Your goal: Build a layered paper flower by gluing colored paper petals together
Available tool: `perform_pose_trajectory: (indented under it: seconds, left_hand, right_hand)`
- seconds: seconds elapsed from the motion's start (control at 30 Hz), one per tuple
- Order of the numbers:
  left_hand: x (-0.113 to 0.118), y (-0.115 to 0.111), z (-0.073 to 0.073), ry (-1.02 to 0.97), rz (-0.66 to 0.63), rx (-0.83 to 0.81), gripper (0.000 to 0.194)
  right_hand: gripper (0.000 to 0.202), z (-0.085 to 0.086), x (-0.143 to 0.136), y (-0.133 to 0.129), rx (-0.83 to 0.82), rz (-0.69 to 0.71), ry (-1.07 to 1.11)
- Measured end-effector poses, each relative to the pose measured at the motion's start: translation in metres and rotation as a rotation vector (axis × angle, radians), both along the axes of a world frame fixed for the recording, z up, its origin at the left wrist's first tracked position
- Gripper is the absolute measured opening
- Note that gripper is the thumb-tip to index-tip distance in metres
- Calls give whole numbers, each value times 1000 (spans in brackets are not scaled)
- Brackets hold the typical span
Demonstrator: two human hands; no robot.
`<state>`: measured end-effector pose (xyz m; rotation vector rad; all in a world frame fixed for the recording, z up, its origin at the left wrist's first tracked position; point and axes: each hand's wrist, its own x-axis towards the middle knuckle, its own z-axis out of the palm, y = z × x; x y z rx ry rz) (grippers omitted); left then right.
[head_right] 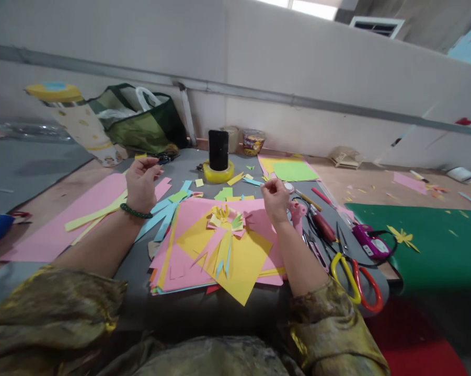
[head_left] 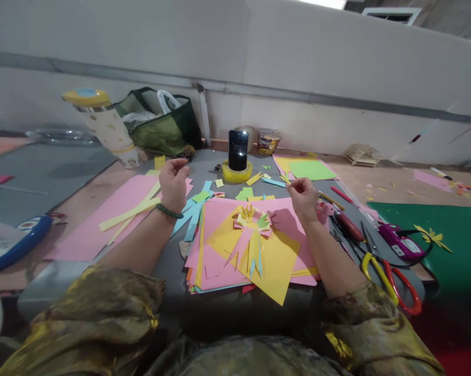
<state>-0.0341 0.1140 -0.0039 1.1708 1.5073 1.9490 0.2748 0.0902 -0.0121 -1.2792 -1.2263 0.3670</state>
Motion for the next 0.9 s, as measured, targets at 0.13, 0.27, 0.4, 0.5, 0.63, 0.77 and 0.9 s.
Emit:
perform_pose_trajectory:
  seconds: [0.13, 0.27, 0.4, 0.5, 0.63, 0.77, 0.9]
  left_hand:
    - [1, -1, 5, -63, -41, -111, 12]
    - [3, -3, 5, -82, -69, -167, 11]
    - [3, -5, 5, -74, -84, -190, 11]
    - [2, -4, 6, -75, -87, -199, 10]
    - [7, -5, 7, -70, -97, -132, 8]
    - [21, -28, 16, 12, -185, 53, 20]
    - [33, -81, 44, 327, -646, 264, 40]
  right_hand:
    - [22, -3, 0, 0, 23, 24, 19]
    - [21, -8, 1, 1, 78, 46, 3]
    - [19, -11, 4, 4, 70, 42, -17]
    - [22, -12, 4, 5, 76, 48, -2]
    - [25, -11, 5, 6, 136, 46, 42]
    - [27, -12, 5, 8, 201, 42, 99]
    - [28, -15, 5, 8, 224, 43, 100]
